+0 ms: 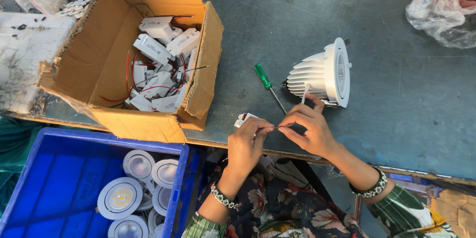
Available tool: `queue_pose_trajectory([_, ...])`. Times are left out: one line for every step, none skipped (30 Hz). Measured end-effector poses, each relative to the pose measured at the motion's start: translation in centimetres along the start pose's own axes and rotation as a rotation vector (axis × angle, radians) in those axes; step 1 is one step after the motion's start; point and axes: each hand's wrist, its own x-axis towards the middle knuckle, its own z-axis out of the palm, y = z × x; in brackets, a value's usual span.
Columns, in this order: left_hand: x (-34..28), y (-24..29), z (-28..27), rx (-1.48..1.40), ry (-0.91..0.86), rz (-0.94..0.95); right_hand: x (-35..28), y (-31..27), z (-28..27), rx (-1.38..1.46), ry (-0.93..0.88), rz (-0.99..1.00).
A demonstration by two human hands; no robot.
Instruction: The person assembles LED downlight fixtures by connecting wires to power drivers using a screwdriver. They retrieve drivers from a cardboard box, attach red and black wires to terminals, and place completed units into a blue crate.
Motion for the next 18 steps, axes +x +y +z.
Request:
queue_pose_trajectory([0.0,-0.2,-0.4,0.008,0.027,-0.016,-0.2,0.0,0.1,0.006,0.003,0.002])
queue_pose_trajectory([0.1,-0.5,-1.0,0.017,0.053,-0.032,-0.4,0.1,0.3,0.011,0.007,0.003])
queue_pose_trajectory([0.0,-0.5,-1.4,0.027,0.077,-0.051,-0.6,0.2,0.5,0.004,0.001,0.012])
queue_pose_trajectory([-0.1,-0.4,-1.6,0.059,0.064,0.009,-0.8,0.2,0.6,-0.003,-0.004,0.02])
queue_pose_trajectory([-0.1,-0.2,-1.9,0.092,0.049,0.07,-0.9,0.2,0.8,-0.01,-0.008,0.028])
queue_pose_trajectory([-0.2,0.1,-2.1,0.125,0.034,0.131,-1.0,0.2,0.9,-0.012,-0.01,0.034])
queue_pose_trajectory([0.0,0.4,-2.2,0.16,0.0,0.171,-0.9,0.3,0.9,-0.016,-0.011,0.038])
queue_pose_trajectory([0.1,0.8,-2.0,0.195,-0.035,0.211,-0.9,0.3,0.9,-0.021,-0.011,0.042])
queue_pose_trajectory([0.2,1.0,-1.9,0.228,-0.069,0.253,-0.8,0.3,0.9,-0.026,-0.008,0.036])
queue_pose_trajectory([0.4,1.0,-1.9,0.26,-0.076,0.275,-0.8,0.3,0.9,-0.031,-0.004,0.029])
queue_pose_trajectory([0.6,1.0,-1.8,0.291,-0.083,0.297,-0.9,0.3,0.9,-0.037,-0.002,0.024])
queue_pose_trajectory([0.7,0.9,-1.7,0.321,-0.089,0.319,-0.9,0.3,0.9,-0.045,-0.003,0.022])
queue_pose_trajectory([0.7,0.8,-1.5,0.32,-0.091,0.316,-1.0,0.4,0.9,-0.051,-0.005,0.018])
queue_pose_trajectory([0.6,0.8,-1.4,0.32,-0.092,0.314,-1.2,0.4,1.0,-0.056,-0.007,0.014])
queue_pose_trajectory([0.6,0.6,-1.4,0.327,-0.088,0.31,-1.4,0.6,1.0,-0.073,-0.009,0.019])
queue_pose_trajectory([0.5,0.6,-1.4,0.313,-0.093,0.317,-1.7,0.6,1.0,-0.09,-0.012,0.023])
queue_pose_trajectory([0.5,0.5,-1.8,0.321,-0.079,0.319,-1.4,0.8,1.4,-0.09,-0.018,0.004])
queue_pose_trajectory([0.4,0.5,-2.2,0.328,-0.065,0.322,-1.5,0.4,1.5,-0.126,0.002,0.006])
